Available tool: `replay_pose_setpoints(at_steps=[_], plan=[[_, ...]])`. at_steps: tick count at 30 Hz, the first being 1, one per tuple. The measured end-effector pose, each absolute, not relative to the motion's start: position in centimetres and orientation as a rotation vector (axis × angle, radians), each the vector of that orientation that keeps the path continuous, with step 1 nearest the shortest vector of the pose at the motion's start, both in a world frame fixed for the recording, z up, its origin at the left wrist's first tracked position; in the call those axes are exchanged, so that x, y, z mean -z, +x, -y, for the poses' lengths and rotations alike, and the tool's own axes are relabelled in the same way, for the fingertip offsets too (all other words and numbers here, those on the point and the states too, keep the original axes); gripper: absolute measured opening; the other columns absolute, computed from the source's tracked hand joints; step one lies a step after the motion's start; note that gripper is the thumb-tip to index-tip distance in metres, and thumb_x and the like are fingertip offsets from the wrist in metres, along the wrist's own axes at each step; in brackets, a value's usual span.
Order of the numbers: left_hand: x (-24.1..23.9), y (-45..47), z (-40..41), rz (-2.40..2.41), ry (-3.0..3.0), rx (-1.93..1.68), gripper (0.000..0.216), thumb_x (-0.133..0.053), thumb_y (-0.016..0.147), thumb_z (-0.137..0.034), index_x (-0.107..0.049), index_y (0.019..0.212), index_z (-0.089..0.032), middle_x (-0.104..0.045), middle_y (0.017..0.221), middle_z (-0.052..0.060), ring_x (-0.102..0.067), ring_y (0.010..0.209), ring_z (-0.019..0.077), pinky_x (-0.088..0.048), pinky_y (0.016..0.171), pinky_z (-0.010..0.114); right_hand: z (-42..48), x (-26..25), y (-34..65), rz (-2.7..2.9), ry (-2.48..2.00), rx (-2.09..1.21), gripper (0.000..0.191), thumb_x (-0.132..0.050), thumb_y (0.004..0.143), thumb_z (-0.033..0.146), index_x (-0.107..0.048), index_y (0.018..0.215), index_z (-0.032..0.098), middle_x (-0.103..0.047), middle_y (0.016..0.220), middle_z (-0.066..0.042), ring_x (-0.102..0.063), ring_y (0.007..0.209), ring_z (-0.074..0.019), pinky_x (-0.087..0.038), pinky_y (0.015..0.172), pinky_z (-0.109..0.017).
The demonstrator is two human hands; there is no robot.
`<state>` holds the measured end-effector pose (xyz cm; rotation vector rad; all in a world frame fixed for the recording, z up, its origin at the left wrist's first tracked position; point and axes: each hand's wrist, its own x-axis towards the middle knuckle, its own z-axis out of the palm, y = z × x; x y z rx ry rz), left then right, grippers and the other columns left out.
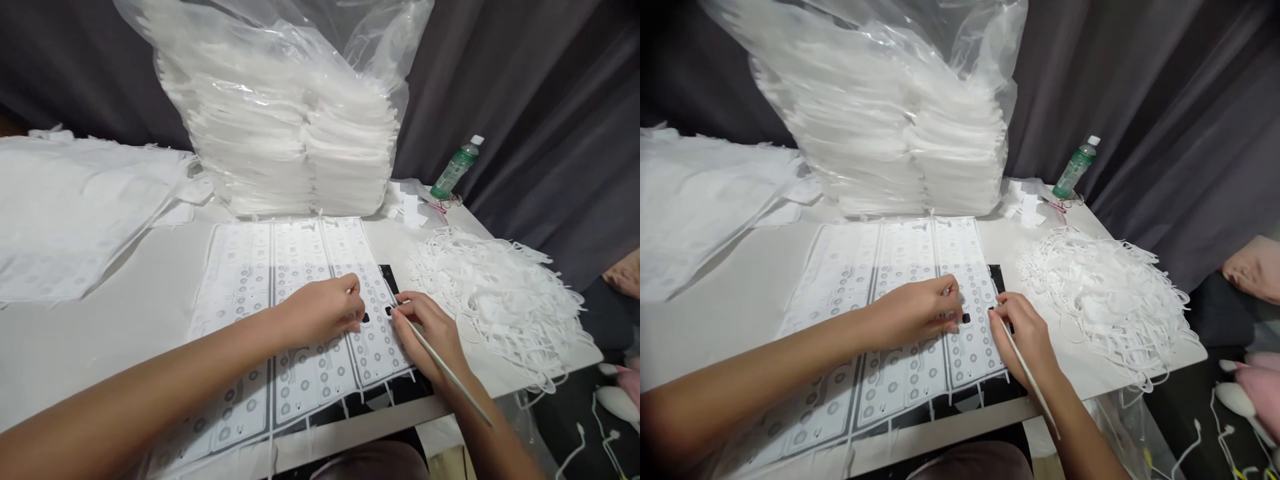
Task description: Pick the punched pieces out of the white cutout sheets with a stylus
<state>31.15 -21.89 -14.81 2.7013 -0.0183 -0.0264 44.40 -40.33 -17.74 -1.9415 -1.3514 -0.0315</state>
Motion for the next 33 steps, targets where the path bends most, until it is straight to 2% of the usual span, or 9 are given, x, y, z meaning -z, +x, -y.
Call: replay_pose_setpoints(at_steps=[4,8,11,15,19,24,27,30,33], plan=[[15.1,33.3,22.2,0.086,2.682,0.118,0.005,-0.059,0.082,-0.017,-0.064,0.083,-0.018,-0.055,0.096,0.002,-0.053,0.067,0.0100,-0.037,0.054,0.022,40.4,18.0,44.7,1.353,-1.920,-0.053,0.012,-0.048,0.090,0.021,-0.050,0.078,0.022,-0.056,0.085,-0.005,-0.058,0.075,-0.0158,-0.049,0.059,-0.025],[14.6,34.2,22.4,0.126,2.714,0.251,0.015,-0.055,0.077,-0.004,-0.062,0.075,-0.017,-0.055,0.092,0.001,-0.046,0.059,0.0086,-0.032,0.050,0.023,40.7,18.0,44.9,1.351,-1.887,-0.113,0.012,-0.047,0.090,0.021,-0.048,0.078,0.022,-0.053,0.083,-0.004,-0.055,0.072,-0.0153,-0.048,0.057,-0.025],[14.4,34.5,22.6,0.227,2.846,0.325,0.020,-0.053,0.074,0.001,-0.061,0.077,-0.017,-0.056,0.088,0.001,-0.043,0.056,0.0096,-0.027,0.046,0.024,40.8,17.9,44.6,1.340,-1.877,-0.137,0.012,-0.047,0.090,0.020,-0.048,0.078,0.022,-0.052,0.084,-0.004,-0.055,0.072,-0.0147,-0.047,0.057,-0.024],[15.1,34.4,23.0,0.387,3.058,0.274,0.015,-0.050,0.079,-0.002,-0.057,0.084,-0.015,-0.055,0.088,0.005,-0.046,0.060,0.0136,-0.024,0.045,0.027,40.8,17.7,44.4,1.372,-1.899,-0.146,0.014,-0.042,0.093,0.021,-0.045,0.079,0.022,-0.051,0.081,-0.004,-0.053,0.070,-0.0147,-0.045,0.061,-0.026],[15.5,33.7,23.2,0.397,3.058,0.216,0.013,-0.045,0.084,-0.006,-0.054,0.089,-0.015,-0.055,0.089,0.006,-0.045,0.061,0.0149,-0.031,0.049,0.028,40.8,17.7,44.3,1.398,-1.995,-0.159,0.015,-0.041,0.094,0.025,-0.042,0.079,0.022,-0.049,0.071,0.000,-0.049,0.061,-0.0138,-0.042,0.057,-0.026],[14.5,31.7,22.3,0.303,2.974,0.157,0.017,-0.044,0.078,-0.003,-0.048,0.087,-0.016,-0.054,0.088,0.006,-0.042,0.060,0.0149,-0.033,0.053,0.028,40.8,17.3,44.1,1.383,-2.096,-0.224,0.019,-0.039,0.095,0.030,-0.040,0.078,0.022,-0.050,0.067,0.001,-0.051,0.059,-0.0141,-0.040,0.055,-0.025],[14.0,29.1,20.6,0.090,2.843,0.094,0.017,-0.040,0.078,-0.003,-0.044,0.084,-0.018,-0.055,0.082,0.005,-0.046,0.063,0.0161,-0.034,0.054,0.028,40.6,16.2,43.9,1.360,-2.144,-0.321,0.021,-0.038,0.095,0.033,-0.041,0.077,0.022,-0.051,0.067,0.001,-0.050,0.059,-0.0141,-0.039,0.054,-0.025],[14.3,26.1,18.6,-0.139,2.649,0.038,0.011,-0.036,0.088,-0.012,-0.043,0.087,-0.020,-0.058,0.081,0.004,-0.052,0.067,0.0171,-0.037,0.055,0.027,39.8,14.9,43.5,1.330,-2.150,-0.447,0.023,-0.039,0.095,0.035,-0.045,0.076,0.022,-0.053,0.068,0.001,-0.050,0.059,-0.0140,-0.036,0.053,-0.025],[15.3,23.6,17.3,-0.122,2.551,-0.121,0.010,-0.038,0.095,-0.024,-0.047,0.090,-0.021,-0.062,0.085,0.004,-0.056,0.074,0.0175,-0.042,0.062,0.029,38.4,14.2,42.2,1.292,-2.039,-0.609,0.023,-0.044,0.092,0.034,-0.050,0.074,0.021,-0.056,0.068,0.002,-0.051,0.061,-0.0132,-0.036,0.054,-0.023]])
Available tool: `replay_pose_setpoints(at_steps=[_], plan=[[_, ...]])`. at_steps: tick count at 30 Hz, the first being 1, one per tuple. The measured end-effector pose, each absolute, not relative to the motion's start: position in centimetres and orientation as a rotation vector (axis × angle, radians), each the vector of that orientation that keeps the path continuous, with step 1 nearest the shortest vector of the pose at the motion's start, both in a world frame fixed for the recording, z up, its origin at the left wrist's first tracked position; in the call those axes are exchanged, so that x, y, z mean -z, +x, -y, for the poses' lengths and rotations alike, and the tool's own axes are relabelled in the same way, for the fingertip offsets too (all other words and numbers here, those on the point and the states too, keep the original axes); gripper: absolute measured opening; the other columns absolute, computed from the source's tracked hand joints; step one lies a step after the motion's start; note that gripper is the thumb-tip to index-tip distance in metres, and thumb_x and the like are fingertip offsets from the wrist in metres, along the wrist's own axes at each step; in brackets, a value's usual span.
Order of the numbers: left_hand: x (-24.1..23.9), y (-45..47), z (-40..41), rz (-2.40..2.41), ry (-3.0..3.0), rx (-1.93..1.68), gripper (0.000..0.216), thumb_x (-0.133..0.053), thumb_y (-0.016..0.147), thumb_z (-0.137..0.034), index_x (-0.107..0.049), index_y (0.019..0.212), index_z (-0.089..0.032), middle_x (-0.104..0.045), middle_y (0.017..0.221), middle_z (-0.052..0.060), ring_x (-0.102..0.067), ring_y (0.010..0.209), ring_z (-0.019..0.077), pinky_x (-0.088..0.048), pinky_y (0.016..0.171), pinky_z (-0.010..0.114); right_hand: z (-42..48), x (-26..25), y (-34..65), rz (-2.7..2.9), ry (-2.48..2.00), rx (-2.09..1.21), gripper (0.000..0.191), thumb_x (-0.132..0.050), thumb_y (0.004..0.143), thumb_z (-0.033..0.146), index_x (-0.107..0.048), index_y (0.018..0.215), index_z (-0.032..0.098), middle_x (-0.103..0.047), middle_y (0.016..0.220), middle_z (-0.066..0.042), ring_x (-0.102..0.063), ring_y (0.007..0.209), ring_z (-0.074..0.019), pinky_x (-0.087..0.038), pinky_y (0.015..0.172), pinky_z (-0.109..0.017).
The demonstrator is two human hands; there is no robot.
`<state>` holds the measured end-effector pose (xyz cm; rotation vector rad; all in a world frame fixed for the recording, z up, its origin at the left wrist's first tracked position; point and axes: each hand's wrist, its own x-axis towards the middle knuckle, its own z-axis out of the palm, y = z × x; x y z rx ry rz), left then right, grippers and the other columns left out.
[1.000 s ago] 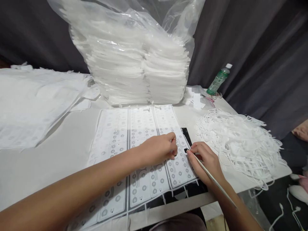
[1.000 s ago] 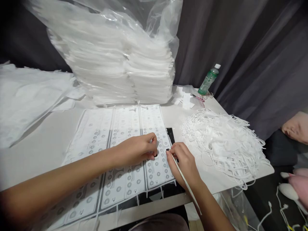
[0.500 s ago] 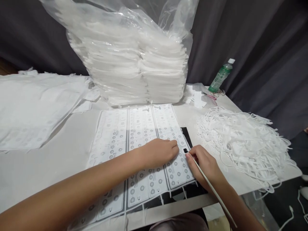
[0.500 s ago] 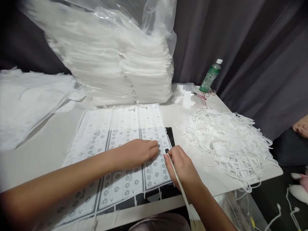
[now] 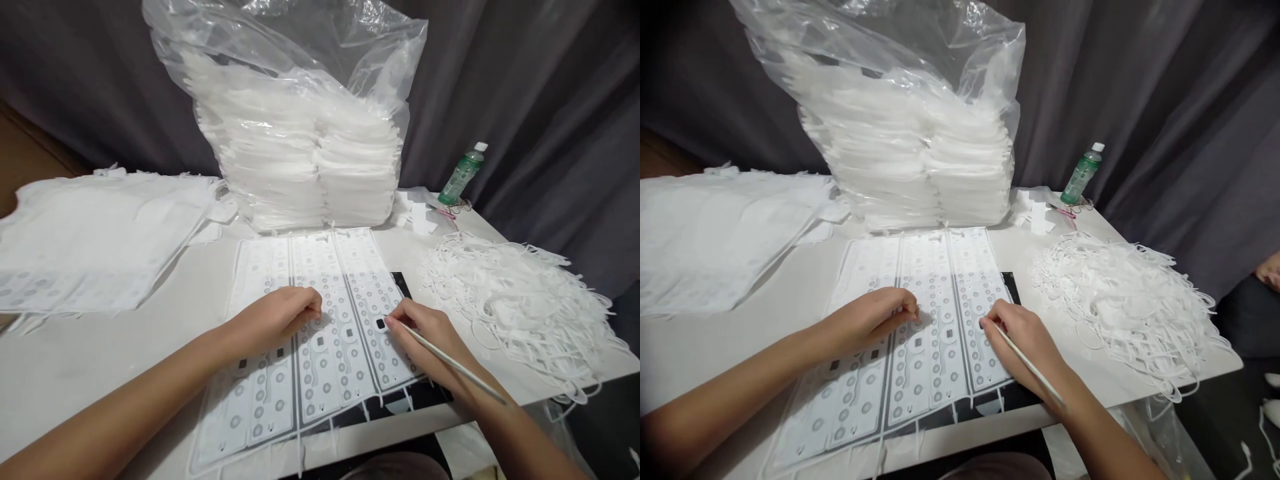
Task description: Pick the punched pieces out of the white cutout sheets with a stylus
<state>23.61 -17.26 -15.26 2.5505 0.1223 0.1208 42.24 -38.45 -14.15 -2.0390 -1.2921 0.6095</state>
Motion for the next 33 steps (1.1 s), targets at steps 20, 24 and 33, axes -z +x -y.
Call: replay_pose_setpoints(at_steps=[20,24,33], plan=[[15.7,21.6,18.8,0.285,2.718,0.067,0.052,-0.047,0.089,-0.059,-0.049,0.135,-0.035,-0.031,0.151,0.014,-0.031,0.135,0.0408,-0.023,0.107,0.061,36.5,17.0,39.7,1.228,-1.950,-0.786,0.023,-0.053,0.087,0.033,-0.059,0.069,0.020,-0.061,0.062,0.004,-0.052,0.058,-0.0104,-0.037,0.055,-0.021],[15.4,21.6,18.9,0.260,2.707,0.140,0.054,-0.046,0.089,-0.061,-0.047,0.136,-0.036,-0.024,0.153,0.014,-0.024,0.138,0.0412,-0.019,0.108,0.063,36.6,16.8,39.5,1.279,-1.956,-0.770,0.024,-0.053,0.089,0.033,-0.058,0.070,0.020,-0.058,0.061,0.004,-0.050,0.056,-0.0096,-0.036,0.051,-0.020],[15.5,21.6,19.0,0.222,2.650,0.151,0.052,-0.049,0.088,-0.060,-0.050,0.134,-0.037,-0.020,0.153,0.013,-0.016,0.139,0.0420,-0.018,0.108,0.065,37.1,17.4,38.9,1.836,-1.755,-0.200,0.015,-0.048,0.091,0.016,-0.055,0.078,0.017,-0.065,0.085,-0.006,-0.059,0.080,-0.0172,-0.050,0.071,-0.029]])
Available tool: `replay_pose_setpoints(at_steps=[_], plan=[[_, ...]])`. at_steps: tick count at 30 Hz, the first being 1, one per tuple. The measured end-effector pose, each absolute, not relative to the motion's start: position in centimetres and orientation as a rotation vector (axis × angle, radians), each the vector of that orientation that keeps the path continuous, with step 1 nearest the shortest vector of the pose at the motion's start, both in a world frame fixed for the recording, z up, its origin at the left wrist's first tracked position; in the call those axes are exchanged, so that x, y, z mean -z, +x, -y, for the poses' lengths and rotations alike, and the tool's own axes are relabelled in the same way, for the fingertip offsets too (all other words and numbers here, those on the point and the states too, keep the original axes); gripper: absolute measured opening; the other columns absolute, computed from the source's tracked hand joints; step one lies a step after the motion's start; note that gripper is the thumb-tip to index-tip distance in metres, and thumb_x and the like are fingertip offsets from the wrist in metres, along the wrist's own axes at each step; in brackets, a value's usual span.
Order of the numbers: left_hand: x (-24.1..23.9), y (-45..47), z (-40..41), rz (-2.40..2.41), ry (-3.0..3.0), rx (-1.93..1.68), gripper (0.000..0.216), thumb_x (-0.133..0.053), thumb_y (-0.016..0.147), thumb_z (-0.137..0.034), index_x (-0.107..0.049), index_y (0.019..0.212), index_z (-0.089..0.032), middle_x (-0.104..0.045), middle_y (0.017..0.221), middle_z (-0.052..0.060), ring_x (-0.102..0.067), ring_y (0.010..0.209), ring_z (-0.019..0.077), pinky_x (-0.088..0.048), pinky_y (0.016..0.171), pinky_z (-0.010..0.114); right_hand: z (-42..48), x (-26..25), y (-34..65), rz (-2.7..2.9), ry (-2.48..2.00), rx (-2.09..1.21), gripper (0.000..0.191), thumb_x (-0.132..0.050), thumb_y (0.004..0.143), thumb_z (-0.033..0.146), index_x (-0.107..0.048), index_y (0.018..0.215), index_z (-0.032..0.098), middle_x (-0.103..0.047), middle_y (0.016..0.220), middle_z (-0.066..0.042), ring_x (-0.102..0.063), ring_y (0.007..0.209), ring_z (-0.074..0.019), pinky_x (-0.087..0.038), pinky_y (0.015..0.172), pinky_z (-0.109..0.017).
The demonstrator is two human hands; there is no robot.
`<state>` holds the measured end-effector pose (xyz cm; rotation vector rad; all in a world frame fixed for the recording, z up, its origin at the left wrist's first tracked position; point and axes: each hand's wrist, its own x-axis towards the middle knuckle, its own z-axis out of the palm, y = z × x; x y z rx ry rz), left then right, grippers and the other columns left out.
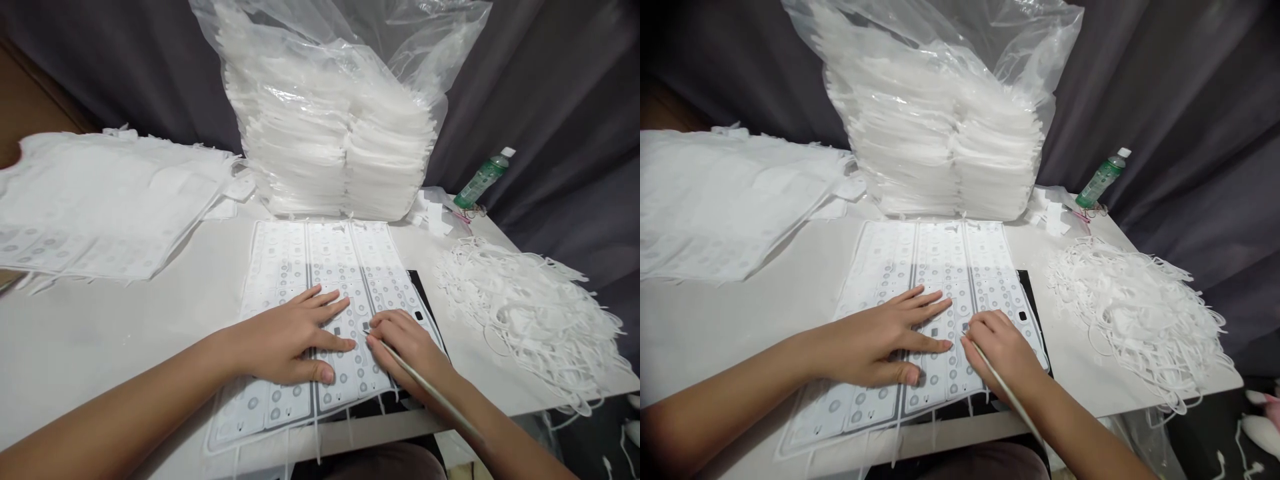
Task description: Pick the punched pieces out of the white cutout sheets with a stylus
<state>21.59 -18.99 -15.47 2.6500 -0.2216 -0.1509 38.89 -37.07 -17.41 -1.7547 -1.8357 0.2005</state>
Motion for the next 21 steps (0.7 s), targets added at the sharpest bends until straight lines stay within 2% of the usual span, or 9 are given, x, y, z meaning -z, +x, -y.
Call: replay_pose_setpoints(at_steps=[2,4,8,13,15,18,21], plan=[[15.5,21.6,19.0,0.219,2.648,0.148,0.052,-0.049,0.088,-0.060,-0.051,0.133,-0.036,-0.021,0.153,0.013,-0.016,0.139,0.0416,-0.018,0.108,0.065,37.2,18.2,38.4,1.975,-1.706,0.059,0.016,-0.047,0.091,0.011,-0.053,0.077,0.016,-0.066,0.093,-0.011,-0.059,0.088,-0.0210,-0.052,0.076,-0.033],[15.5,21.5,19.0,0.222,2.643,0.145,0.051,-0.049,0.088,-0.060,-0.051,0.133,-0.036,-0.021,0.153,0.013,-0.016,0.139,0.0414,-0.018,0.108,0.065,37.5,18.8,38.0,2.053,-1.721,0.190,0.020,-0.046,0.090,0.006,-0.051,0.074,0.017,-0.066,0.093,-0.012,-0.059,0.087,-0.0216,-0.052,0.075,-0.034],[15.4,21.3,19.0,0.225,2.631,0.139,0.051,-0.050,0.088,-0.059,-0.050,0.134,-0.036,-0.020,0.153,0.012,-0.017,0.139,0.0418,-0.017,0.108,0.065,37.9,18.2,39.7,1.914,-1.977,0.113,0.018,-0.042,0.092,0.012,-0.051,0.079,0.020,-0.065,0.093,-0.009,-0.059,0.094,-0.0216,-0.052,0.076,-0.033],[15.0,21.0,18.7,0.229,2.614,0.176,0.053,-0.049,0.087,-0.060,-0.049,0.135,-0.036,-0.018,0.154,0.010,-0.013,0.140,0.0401,-0.016,0.109,0.063,38.3,15.2,43.8,1.453,-2.331,0.264,0.017,-0.042,0.093,0.028,-0.050,0.079,0.020,-0.061,0.078,-0.009,-0.057,0.074,-0.0248,-0.046,0.067,-0.040],[14.6,21.0,18.3,0.209,2.626,0.188,0.051,-0.049,0.087,-0.061,-0.052,0.132,-0.036,-0.021,0.154,0.010,-0.013,0.141,0.0398,-0.016,0.109,0.063,37.9,14.3,43.6,1.410,-2.308,0.116,0.018,-0.044,0.091,0.030,-0.050,0.076,0.021,-0.060,0.076,-0.007,-0.056,0.070,-0.0220,-0.044,0.065,-0.036],[14.4,21.0,17.5,0.170,2.704,0.135,0.044,-0.049,0.089,-0.057,-0.060,0.124,-0.033,-0.033,0.150,0.010,-0.022,0.140,0.0380,-0.015,0.110,0.063,36.7,14.0,40.6,1.369,-2.081,-0.366,0.019,-0.048,0.089,0.030,-0.054,0.074,0.020,-0.061,0.076,-0.003,-0.056,0.067,-0.0165,-0.043,0.060,-0.028],[14.6,21.0,17.0,0.163,2.774,0.041,0.035,-0.052,0.091,-0.049,-0.065,0.117,-0.030,-0.046,0.142,0.011,-0.032,0.137,0.0356,-0.017,0.110,0.061,35.2,14.9,37.0,1.265,-1.922,-0.712,0.018,-0.053,0.085,0.030,-0.056,0.071,0.020,-0.057,0.064,0.002,-0.053,0.059,-0.0124,-0.038,0.053,-0.023]])
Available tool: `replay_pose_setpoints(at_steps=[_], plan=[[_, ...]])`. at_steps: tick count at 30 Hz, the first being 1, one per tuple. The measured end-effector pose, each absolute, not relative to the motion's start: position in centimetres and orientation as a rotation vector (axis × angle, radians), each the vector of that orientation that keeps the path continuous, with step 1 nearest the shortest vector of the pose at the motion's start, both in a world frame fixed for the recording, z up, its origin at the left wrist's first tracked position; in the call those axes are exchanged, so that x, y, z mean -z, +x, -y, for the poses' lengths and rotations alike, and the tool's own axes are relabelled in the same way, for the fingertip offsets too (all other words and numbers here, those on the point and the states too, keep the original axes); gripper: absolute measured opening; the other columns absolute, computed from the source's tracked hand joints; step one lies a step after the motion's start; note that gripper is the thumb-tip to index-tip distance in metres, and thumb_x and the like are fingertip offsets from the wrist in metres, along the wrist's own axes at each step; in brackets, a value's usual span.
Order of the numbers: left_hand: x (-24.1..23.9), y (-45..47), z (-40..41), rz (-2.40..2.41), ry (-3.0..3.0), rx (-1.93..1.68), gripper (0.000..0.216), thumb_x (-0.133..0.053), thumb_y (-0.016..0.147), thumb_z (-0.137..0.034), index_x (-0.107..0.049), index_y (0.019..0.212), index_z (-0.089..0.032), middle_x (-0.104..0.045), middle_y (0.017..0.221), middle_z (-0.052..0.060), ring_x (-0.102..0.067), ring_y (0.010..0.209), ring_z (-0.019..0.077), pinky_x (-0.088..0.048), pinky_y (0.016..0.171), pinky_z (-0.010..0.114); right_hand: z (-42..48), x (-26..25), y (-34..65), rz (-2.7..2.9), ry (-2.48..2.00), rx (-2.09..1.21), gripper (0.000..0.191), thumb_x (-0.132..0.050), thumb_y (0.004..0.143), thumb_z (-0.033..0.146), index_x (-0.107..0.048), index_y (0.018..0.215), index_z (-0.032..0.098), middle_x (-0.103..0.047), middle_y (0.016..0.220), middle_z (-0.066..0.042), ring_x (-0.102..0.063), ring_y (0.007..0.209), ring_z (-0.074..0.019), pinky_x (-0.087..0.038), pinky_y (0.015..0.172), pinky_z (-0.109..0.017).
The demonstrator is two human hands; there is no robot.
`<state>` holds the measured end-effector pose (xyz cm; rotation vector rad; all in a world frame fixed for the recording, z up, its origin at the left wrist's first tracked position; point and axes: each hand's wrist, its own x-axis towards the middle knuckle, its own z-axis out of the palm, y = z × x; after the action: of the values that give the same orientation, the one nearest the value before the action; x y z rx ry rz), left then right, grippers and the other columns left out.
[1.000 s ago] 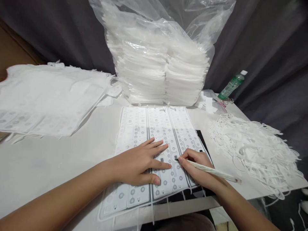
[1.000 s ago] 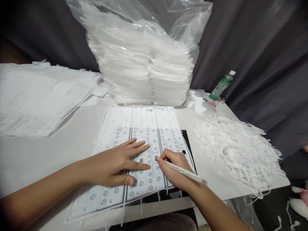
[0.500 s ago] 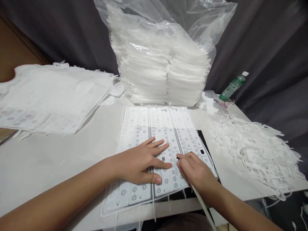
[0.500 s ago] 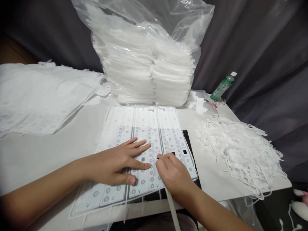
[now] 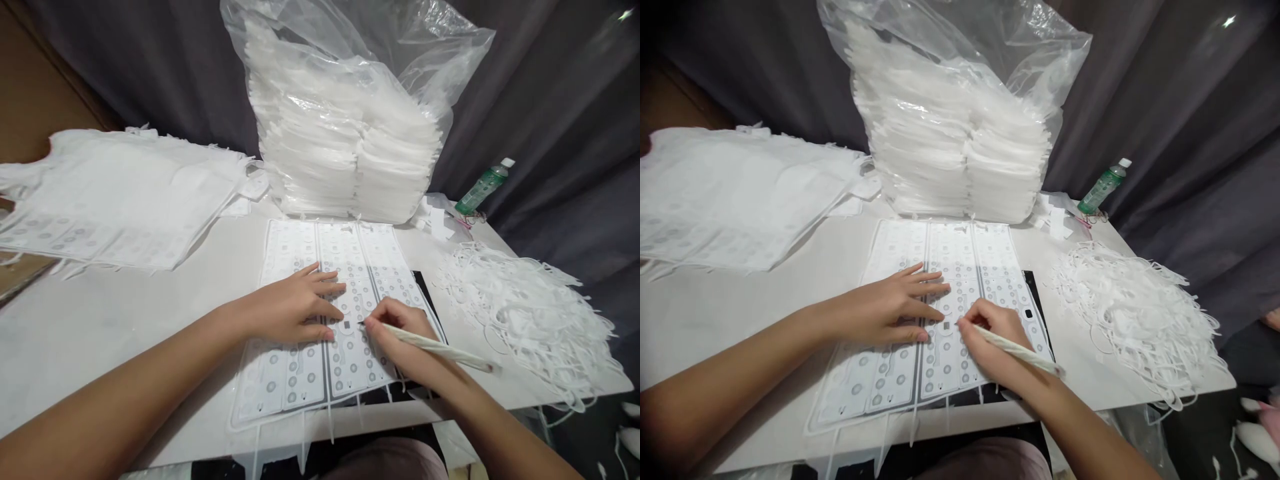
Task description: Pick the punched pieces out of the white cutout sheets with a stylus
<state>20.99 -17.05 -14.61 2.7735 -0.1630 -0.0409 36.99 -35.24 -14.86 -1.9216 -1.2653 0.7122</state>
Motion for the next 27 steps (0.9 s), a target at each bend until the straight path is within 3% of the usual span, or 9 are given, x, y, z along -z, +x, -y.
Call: replay_pose_setpoints(at_steps=[8,15,17,21,24,27], plan=[[15.2,20.9,17.2,0.171,2.774,0.027,0.030,-0.060,0.088,-0.041,-0.067,0.115,-0.030,-0.053,0.135,0.012,-0.036,0.134,0.0347,-0.020,0.109,0.060,34.4,16.8,35.3,1.218,-1.911,-0.756,0.018,-0.055,0.081,0.029,-0.057,0.066,0.019,-0.052,0.056,0.004,-0.044,0.052,-0.0099,-0.032,0.049,-0.022],[15.3,20.9,17.1,0.147,2.759,0.052,0.031,-0.059,0.088,-0.041,-0.067,0.115,-0.029,-0.052,0.137,0.012,-0.038,0.133,0.0337,-0.024,0.108,0.057,34.5,16.5,35.4,1.328,-1.916,-0.687,0.020,-0.053,0.084,0.027,-0.057,0.066,0.020,-0.056,0.057,0.003,-0.049,0.053,-0.0108,-0.036,0.050,-0.022],[15.4,20.9,17.1,0.139,2.764,0.059,0.031,-0.059,0.088,-0.042,-0.066,0.116,-0.029,-0.051,0.138,0.012,-0.038,0.133,0.0334,-0.026,0.107,0.056,34.7,16.4,35.1,1.479,-1.889,-0.575,0.018,-0.051,0.086,0.023,-0.057,0.069,0.020,-0.061,0.063,0.001,-0.056,0.059,-0.0131,-0.043,0.056,-0.024],[15.6,20.8,17.1,0.141,2.769,0.038,0.031,-0.061,0.086,-0.041,-0.068,0.113,-0.028,-0.053,0.136,0.012,-0.040,0.132,0.0344,-0.029,0.106,0.055,35.4,17.0,34.2,1.874,-1.754,-0.164,0.017,-0.046,0.088,0.013,-0.058,0.077,0.020,-0.068,0.085,-0.008,-0.062,0.092,-0.0229,-0.050,0.078,-0.034],[15.5,20.8,17.1,0.148,2.759,0.013,0.030,-0.063,0.086,-0.041,-0.069,0.112,-0.027,-0.054,0.135,0.013,-0.041,0.131,0.0352,-0.031,0.105,0.054,35.8,17.8,34.5,2.045,-1.767,-0.014,0.022,-0.043,0.087,0.004,-0.055,0.076,0.019,-0.068,0.090,-0.010,-0.062,0.096,-0.0242,-0.050,0.079,-0.035],[15.4,20.8,17.2,0.129,2.733,0.068,0.031,-0.062,0.086,-0.042,-0.068,0.112,-0.026,-0.051,0.138,0.013,-0.037,0.133,0.0361,-0.028,0.106,0.057,36.2,17.8,36.7,1.963,-1.935,0.099,0.020,-0.041,0.090,0.008,-0.054,0.080,0.018,-0.067,0.093,-0.013,-0.062,0.094,-0.0248,-0.050,0.078,-0.037]])
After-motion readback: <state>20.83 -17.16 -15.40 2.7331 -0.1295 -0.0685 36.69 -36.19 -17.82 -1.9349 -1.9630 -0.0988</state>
